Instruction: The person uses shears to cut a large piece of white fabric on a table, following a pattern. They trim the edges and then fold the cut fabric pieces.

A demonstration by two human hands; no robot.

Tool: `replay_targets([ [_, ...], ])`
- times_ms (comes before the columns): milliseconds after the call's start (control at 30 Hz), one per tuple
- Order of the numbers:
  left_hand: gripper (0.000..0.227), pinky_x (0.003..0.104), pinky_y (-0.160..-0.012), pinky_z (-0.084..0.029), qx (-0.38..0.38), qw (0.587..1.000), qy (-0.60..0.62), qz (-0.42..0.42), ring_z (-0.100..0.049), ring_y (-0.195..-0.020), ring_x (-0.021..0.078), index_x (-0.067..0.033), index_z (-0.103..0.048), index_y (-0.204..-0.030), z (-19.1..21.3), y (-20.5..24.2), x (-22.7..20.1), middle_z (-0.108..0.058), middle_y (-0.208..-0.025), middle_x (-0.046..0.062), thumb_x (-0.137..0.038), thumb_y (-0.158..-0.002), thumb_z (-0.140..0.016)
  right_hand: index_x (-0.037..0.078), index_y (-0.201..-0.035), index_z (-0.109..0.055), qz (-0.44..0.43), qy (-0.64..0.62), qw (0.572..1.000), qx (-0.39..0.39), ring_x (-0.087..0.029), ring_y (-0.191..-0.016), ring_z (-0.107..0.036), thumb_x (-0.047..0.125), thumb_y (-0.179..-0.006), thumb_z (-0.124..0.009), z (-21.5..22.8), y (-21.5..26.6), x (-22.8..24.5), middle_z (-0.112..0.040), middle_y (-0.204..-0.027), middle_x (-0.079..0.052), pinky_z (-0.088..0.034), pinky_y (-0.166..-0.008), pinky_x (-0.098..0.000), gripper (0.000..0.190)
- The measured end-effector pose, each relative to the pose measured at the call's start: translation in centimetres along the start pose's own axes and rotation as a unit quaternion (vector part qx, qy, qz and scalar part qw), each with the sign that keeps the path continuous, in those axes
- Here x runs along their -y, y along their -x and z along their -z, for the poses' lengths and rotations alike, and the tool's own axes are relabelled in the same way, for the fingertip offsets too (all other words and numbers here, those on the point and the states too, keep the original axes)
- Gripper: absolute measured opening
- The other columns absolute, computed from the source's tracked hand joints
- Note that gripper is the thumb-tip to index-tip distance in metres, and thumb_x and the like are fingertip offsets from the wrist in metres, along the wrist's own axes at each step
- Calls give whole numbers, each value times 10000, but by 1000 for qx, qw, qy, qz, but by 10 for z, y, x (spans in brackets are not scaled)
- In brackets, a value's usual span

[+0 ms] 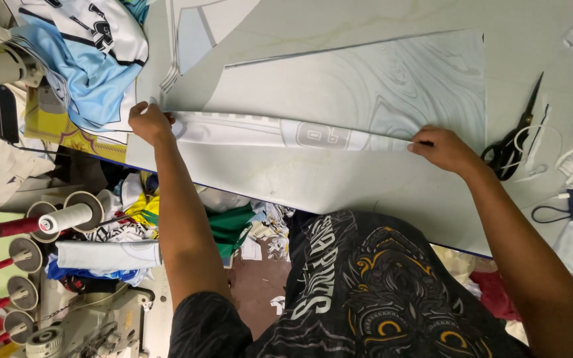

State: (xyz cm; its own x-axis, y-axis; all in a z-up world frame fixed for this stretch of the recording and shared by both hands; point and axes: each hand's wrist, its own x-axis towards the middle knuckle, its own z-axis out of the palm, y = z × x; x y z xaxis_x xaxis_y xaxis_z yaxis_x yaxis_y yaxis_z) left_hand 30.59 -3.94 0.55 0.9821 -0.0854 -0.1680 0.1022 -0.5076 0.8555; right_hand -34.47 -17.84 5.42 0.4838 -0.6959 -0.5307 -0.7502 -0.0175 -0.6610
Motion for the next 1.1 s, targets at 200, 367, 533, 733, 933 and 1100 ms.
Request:
replay_targets([
  [200,373,263,-449,-561,-37,995,29,-90,-659,-432,169,-11,-634,-1238,88,47,35,-656,-655,124,-45,-871,-575,-14,-1100,-751,85,16,995,-50,-336,-1066,-667,134,-1035,-663,-11,26,-1,-720,-1133,-182,-527,-953,-478,184],
  [367,431,514,-871,-572,-96,970,-168,-147,-735,-901,420,-23,-658,-1277,135,58,144,-726,-1022,251,-119,-860,-605,66,-1056,-772,148,41,985,-76,-310,-1049,-691,163,-998,-695,-26,26,-22,-741,-1059,-123,-545,-946,-438,136],
  [533,396,559,-1004,-497,-28,910,-226,-347,-593,-1215,442,32,-579,-1375,99,112,111,-639,-1313,259,-129,-1013,-553,-58,-1359,-714,248,209,860,-395,-454,-1208,-569,108,-1063,-763,-9,-20,-38,-586,-1302,-261,-420,-983,-634,344],
  [733,677,667,-1217,2,190,891,-375,-170,43,-1579,377,-238,-171,-1659,32,167,18,-17,-1727,135,-521,-1054,-277,-62,-1581,-486,128,228,888,-378,-540,-1452,-234,580,-1154,-347,8,-35,-45,-336,-1605,-341,-230,-1076,-737,783],
  [933,671,704,-1206,-21,195,871,-376,-249,31,-1583,396,-207,-156,-1665,-22,191,13,4,-1725,156,-524,-1078,-230,-95,-1539,-541,130,256,856,-429,-536,-1419,-368,415,-1184,-504,23,-11,-80,-432,-1570,-347,-342,-1021,-721,623],
  [1100,679,703,-1203,-46,195,857,-377,-293,3,-1588,394,-208,-171,-1664,-58,191,6,-21,-1725,160,-549,-1079,-225,-94,-1554,-530,77,239,869,-427,-559,-1420,-295,491,-1171,-456,35,-2,-100,-388,-1584,-356,-261,-1043,-745,703],
])
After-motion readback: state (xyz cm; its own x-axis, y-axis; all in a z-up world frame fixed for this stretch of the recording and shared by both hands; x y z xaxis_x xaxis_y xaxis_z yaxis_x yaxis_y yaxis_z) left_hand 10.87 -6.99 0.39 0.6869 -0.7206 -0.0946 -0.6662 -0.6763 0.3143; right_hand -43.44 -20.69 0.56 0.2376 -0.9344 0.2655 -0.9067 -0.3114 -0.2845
